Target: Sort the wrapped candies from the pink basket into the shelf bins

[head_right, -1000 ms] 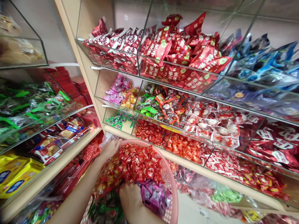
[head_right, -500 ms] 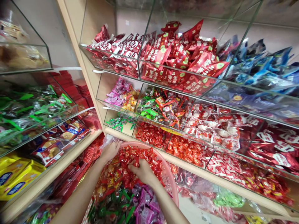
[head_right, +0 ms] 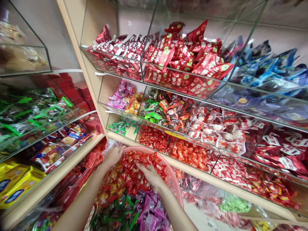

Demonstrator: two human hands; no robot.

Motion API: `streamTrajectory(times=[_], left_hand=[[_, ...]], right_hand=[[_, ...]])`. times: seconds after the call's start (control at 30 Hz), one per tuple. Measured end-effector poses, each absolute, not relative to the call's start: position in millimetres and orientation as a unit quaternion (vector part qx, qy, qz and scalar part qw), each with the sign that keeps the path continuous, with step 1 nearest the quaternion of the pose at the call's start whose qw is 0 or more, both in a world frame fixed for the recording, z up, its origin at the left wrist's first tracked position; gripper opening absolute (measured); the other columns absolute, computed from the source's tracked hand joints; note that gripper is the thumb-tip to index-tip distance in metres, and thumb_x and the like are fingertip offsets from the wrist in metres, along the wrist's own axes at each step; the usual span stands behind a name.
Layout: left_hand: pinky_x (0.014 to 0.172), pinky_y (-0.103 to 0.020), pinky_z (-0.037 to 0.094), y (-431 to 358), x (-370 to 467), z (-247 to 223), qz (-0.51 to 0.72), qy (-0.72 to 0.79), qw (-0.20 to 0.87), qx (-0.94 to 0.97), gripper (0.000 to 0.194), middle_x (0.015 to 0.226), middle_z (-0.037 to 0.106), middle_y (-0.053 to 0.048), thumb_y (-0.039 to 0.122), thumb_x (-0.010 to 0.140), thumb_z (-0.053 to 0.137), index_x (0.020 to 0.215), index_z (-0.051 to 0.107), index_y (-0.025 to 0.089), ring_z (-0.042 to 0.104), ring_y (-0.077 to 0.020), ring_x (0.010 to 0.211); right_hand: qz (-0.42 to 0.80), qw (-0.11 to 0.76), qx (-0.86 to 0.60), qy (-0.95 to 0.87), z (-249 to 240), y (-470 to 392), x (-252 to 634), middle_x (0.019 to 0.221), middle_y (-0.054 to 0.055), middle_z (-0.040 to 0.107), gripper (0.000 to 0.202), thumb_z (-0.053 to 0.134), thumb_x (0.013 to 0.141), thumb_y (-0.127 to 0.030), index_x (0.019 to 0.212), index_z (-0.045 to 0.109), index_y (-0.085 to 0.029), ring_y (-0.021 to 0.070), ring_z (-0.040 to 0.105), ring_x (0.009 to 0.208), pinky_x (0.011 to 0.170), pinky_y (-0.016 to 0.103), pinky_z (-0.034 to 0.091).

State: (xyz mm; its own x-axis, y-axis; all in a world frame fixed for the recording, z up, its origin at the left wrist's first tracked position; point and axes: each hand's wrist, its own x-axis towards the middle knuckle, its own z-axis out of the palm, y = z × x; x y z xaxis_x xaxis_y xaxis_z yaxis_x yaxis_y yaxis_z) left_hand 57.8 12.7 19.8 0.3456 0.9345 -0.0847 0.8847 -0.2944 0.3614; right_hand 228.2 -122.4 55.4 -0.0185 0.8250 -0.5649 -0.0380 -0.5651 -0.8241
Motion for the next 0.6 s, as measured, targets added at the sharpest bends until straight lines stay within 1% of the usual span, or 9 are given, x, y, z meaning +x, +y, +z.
streamTrajectory(times=[0.13, 0.2, 0.27, 0.37, 0.47, 0.53, 0.6], left_hand=[[0.074, -0.032, 0.044, 12.4, 58.1, 21.1, 0.068, 0.573, 0.185, 0.795, 0.061, 0.091, 0.067, -0.011, 0.049, 0.087, 0.009, 0.093, 0.062, 0.018, 0.062, -0.0229, 0.088], [0.074, -0.031, 0.044, 12.2, 58.0, 21.5, 0.069, 0.572, 0.19, 0.795, 0.061, 0.091, 0.067, -0.011, 0.049, 0.087, 0.01, 0.093, 0.062, 0.018, 0.062, -0.0228, 0.088], [0.076, -0.032, 0.043, 12.1, 57.8, 21.5, 0.075, 0.569, 0.194, 0.796, 0.061, 0.092, 0.067, -0.011, 0.049, 0.087, 0.01, 0.093, 0.062, 0.018, 0.061, -0.0229, 0.09], [0.077, -0.032, 0.043, 12.1, 57.5, 20.6, 0.078, 0.572, 0.196, 0.793, 0.061, 0.094, 0.066, -0.011, 0.049, 0.087, 0.011, 0.094, 0.062, 0.018, 0.061, -0.0233, 0.091], [0.076, -0.032, 0.043, 12.2, 57.4, 20.1, 0.075, 0.575, 0.192, 0.792, 0.06, 0.094, 0.066, -0.011, 0.05, 0.087, 0.011, 0.095, 0.062, 0.019, 0.061, -0.0238, 0.091], [0.075, -0.033, 0.043, 12.0, 57.5, 20.6, 0.074, 0.574, 0.19, 0.793, 0.06, 0.094, 0.067, -0.011, 0.05, 0.087, 0.011, 0.095, 0.062, 0.019, 0.061, -0.0241, 0.09], [0.075, -0.033, 0.043, 11.6, 57.6, 21.9, 0.073, 0.573, 0.189, 0.794, 0.06, 0.093, 0.067, -0.011, 0.05, 0.087, 0.011, 0.095, 0.062, 0.019, 0.061, -0.0242, 0.09]], right_hand=[[0.658, 0.323, -0.616, -0.288, 56.6, -114.6, 220.5, 0.06, 0.001, 0.055, 0.044, 0.031, 0.079, -0.053, 0.078, 0.056, -0.018, 0.0066, 0.04, 0.039, 0.033, 0.016, 0.013], [0.675, 0.318, -0.603, -0.284, 53.8, -110.2, 218.8, 0.061, 0.001, 0.056, 0.041, 0.032, 0.079, -0.051, 0.078, 0.056, -0.018, 0.0068, 0.041, 0.038, 0.032, 0.017, 0.013], [0.669, 0.31, -0.605, -0.3, 48.4, -105.2, 217.5, 0.059, 0.0, 0.056, 0.035, 0.04, 0.076, -0.051, 0.079, 0.054, -0.019, 0.0071, 0.042, 0.037, 0.032, 0.017, 0.014], [0.601, 0.293, -0.644, -0.371, 38.1, -96.5, 215.4, 0.052, -0.003, 0.053, 0.033, 0.05, 0.071, -0.054, 0.074, 0.049, -0.021, 0.0089, 0.042, 0.034, 0.032, 0.019, 0.019], [0.505, 0.287, -0.672, -0.461, 30.0, -86.7, 213.4, 0.042, -0.005, 0.047, 0.037, 0.052, 0.069, -0.058, 0.065, 0.045, -0.022, 0.0119, 0.045, 0.035, 0.036, 0.023, 0.028], [0.442, 0.296, -0.685, -0.499, 28.1, -80.4, 212.8, 0.041, -0.006, 0.044, 0.039, 0.053, 0.068, -0.059, 0.06, 0.044, -0.022, 0.0117, 0.045, 0.035, 0.039, 0.024, 0.031], [0.405, 0.311, -0.69, -0.513, 30.0, -76.1, 213.7, 0.041, -0.006, 0.045, 0.04, 0.055, 0.066, -0.058, 0.057, 0.045, -0.021, 0.0104, 0.044, 0.036, 0.04, 0.023, 0.031]])
